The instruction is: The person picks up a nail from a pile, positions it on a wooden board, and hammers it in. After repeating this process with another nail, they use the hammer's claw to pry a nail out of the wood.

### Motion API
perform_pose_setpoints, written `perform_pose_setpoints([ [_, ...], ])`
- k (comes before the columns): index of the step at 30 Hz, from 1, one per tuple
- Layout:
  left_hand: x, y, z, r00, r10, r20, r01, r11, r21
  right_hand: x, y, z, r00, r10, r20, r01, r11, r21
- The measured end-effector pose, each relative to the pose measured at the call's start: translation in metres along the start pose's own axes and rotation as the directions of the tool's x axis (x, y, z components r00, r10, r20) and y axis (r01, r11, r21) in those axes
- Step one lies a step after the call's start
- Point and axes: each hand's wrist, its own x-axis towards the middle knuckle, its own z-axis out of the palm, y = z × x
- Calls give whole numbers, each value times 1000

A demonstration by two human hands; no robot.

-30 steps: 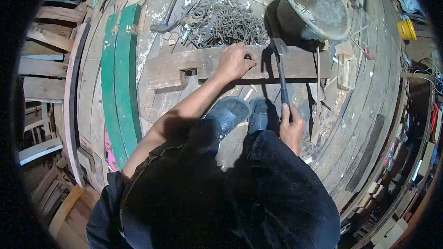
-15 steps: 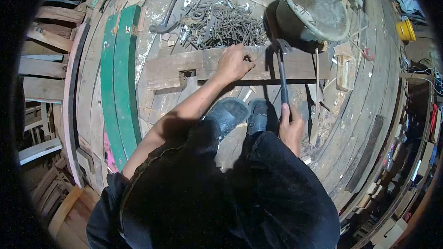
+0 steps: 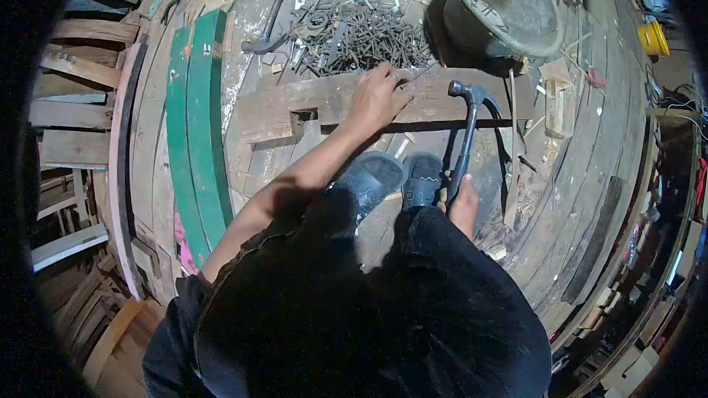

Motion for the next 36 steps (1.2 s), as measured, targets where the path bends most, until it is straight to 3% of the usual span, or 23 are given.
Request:
perform_pose_setpoints([
  [7, 7, -2, 7, 1000, -21, 17, 18, 986, 164, -2, 20, -6, 989, 15, 150, -17, 1000, 18],
  [9, 15, 3, 3, 969, -232, 81, 228, 972, 56, -6, 16, -6, 973, -79, 216, 104, 989, -106],
  [10, 23, 4, 0, 960, -270, 80, 273, 962, -23, -3, 22, -8, 975, -65, 214, 82, 994, -72],
  [13, 65, 15, -13, 973, -195, 127, 211, 970, -122, -1, 25, -8, 978, -81, 191, 104, 988, -114],
  [17, 148, 82, -57, 998, -30, 57, 46, 952, -302, -2, 24, -9, 980, -71, 184, 96, 986, -134],
  [19, 175, 106, -71, 943, 222, -248, -292, 910, -295, -3, 24, -8, 980, -64, 190, 80, 994, -76],
  [21, 195, 102, -85, 954, 255, -158, -298, 870, -394, -3, 22, -6, 985, -78, 152, 99, 985, -138],
  [22, 189, 101, -93, 962, 174, -209, -257, 836, -485, -2, 26, -7, 986, -61, 156, 72, 995, -69],
  [23, 194, 74, -71, 887, 248, -390, -389, 856, -340, 0, 29, -7, 986, -58, 158, 70, 995, -68],
  [25, 172, 31, -66, 956, 80, -283, -172, 933, -317, 3, 32, -9, 979, -109, 172, 128, 987, -101],
  [26, 160, 2, -60, 973, -16, -231, -36, 974, -221, 2, 30, -9, 981, -89, 175, 105, 991, -88],
  [29, 115, -70, -54, 953, -290, -88, 287, 957, -49, 5, 32, -11, 978, -82, 193, 98, 992, -77],
  [31, 83, -98, -53, 922, -371, -108, 372, 928, -13, 1, 24, -10, 981, -80, 177, 102, 987, -123],
  [32, 70, -108, -50, 922, -371, -107, 372, 928, -11, 4, 29, -12, 981, -85, 175, 105, 988, -110],
  [34, 54, -115, -51, 923, -283, -260, 296, 955, 12, 4, 29, -9, 980, -88, 177, 107, 990, -97],
  [36, 49, -116, -48, 919, -300, -255, 296, 954, -54, 2, 26, -9, 977, -114, 178, 136, 983, -120],
])
